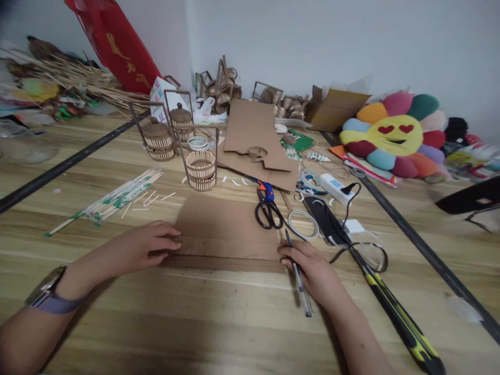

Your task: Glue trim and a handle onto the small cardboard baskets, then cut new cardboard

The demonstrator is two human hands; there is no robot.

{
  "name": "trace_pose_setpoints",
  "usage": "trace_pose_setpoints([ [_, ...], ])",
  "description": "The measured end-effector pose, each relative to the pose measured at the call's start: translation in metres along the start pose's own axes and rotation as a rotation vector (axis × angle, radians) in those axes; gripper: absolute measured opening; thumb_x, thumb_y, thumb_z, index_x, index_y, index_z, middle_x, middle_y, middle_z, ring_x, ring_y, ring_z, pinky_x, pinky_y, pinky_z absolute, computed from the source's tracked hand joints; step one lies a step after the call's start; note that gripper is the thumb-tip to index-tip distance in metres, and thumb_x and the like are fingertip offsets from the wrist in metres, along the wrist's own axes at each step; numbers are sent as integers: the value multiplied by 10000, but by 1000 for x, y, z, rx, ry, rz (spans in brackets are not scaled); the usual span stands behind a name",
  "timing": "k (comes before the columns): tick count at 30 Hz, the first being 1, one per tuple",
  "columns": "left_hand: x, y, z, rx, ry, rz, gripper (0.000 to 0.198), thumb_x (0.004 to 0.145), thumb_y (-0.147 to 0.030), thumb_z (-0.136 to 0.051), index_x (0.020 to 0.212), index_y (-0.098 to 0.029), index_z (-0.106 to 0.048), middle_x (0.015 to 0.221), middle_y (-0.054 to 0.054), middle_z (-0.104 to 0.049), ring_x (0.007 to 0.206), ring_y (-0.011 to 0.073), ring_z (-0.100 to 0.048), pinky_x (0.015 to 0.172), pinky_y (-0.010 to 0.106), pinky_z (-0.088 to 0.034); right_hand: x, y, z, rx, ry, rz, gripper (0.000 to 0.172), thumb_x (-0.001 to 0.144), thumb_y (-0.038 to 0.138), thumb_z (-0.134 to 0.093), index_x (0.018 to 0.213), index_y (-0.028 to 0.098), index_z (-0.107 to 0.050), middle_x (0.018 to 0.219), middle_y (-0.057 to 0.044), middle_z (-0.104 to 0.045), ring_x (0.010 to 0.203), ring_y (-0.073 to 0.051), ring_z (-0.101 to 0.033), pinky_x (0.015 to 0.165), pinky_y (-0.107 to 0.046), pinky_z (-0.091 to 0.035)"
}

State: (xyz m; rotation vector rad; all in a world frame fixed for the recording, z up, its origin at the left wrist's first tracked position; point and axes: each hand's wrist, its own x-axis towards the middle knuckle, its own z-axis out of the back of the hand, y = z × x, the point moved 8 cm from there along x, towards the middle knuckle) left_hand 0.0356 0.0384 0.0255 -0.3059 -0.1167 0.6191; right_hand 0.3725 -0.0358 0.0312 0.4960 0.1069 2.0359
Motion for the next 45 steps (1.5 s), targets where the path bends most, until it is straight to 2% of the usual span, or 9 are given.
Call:
trace_pose_setpoints([
  [8,-1,-3,1,6,-28,-30,313,797,-83,-618,1034,-241,-747,1192,78,-677,1070,242,-637,895,348,-527,-1,0,-2,-11,3,26,158,1004,276,-517,1073,239,-654,1122,-123,-721,1033,-254,-699,849,-383,-583],
  [23,-2,-3,-1,67,-78,-141,333,811,-86,-588,1038,-258,-762,1129,83,-699,1024,239,-668,844,337,-558,0,2,-1,35,22,-44,166,1002,288,-528,1066,238,-672,1122,-122,-714,1062,-259,-675,890,-390,-555],
  [32,-7,9,-10,25,-155,-178,358,832,-108,-568,1074,-288,-760,1158,73,-702,1015,225,-684,831,318,-565,0,3,-1,31,31,-66,172,1005,294,-524,1059,235,-677,1114,-121,-713,1064,-259,-664,900,-395,-543],
  [40,-5,12,-9,-21,-125,-160,365,848,-122,-560,1101,-294,-758,1180,79,-699,1040,216,-682,857,317,-568,-1,1,-2,44,31,-67,179,999,283,-532,1065,229,-690,1111,-125,-714,1049,-258,-670,890,-391,-547],
  [45,-3,9,-6,-20,-66,-90,326,847,-138,-570,1066,-279,-767,1205,77,-689,1077,222,-662,909,334,-551,0,2,0,40,19,-44,172,990,271,-539,1052,229,-694,1107,-131,-723,1045,-262,-683,880,-396,-559],
])
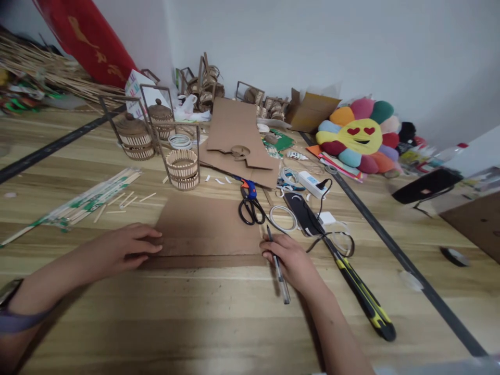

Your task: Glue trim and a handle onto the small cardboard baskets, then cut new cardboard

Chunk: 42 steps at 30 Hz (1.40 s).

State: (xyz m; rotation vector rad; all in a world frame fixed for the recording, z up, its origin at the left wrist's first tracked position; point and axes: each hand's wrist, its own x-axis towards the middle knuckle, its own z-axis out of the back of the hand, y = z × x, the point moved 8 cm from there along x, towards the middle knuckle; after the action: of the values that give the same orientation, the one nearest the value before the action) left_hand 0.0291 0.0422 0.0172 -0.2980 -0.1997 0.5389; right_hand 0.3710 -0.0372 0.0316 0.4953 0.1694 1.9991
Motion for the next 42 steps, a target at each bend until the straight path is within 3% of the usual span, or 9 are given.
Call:
trace_pose_setpoints([
  [37,3,-5,1,-7,26,8,348,836,-105,-565,1066,-284,-755,1171,59,-683,1062,224,-641,889,314,-522,1,3,1,-13,11,-4,176,986,278,-549,1039,234,-710,1083,-123,-736,1027,-260,-693,867,-390,-572],
  [42,5,-12,7,20,26,0,302,844,-111,-576,1017,-274,-762,1200,71,-664,1087,244,-597,902,353,-499,1,4,2,-12,2,3,174,982,265,-548,1043,230,-707,1095,-128,-735,1028,-263,-693,862,-395,-573],
])
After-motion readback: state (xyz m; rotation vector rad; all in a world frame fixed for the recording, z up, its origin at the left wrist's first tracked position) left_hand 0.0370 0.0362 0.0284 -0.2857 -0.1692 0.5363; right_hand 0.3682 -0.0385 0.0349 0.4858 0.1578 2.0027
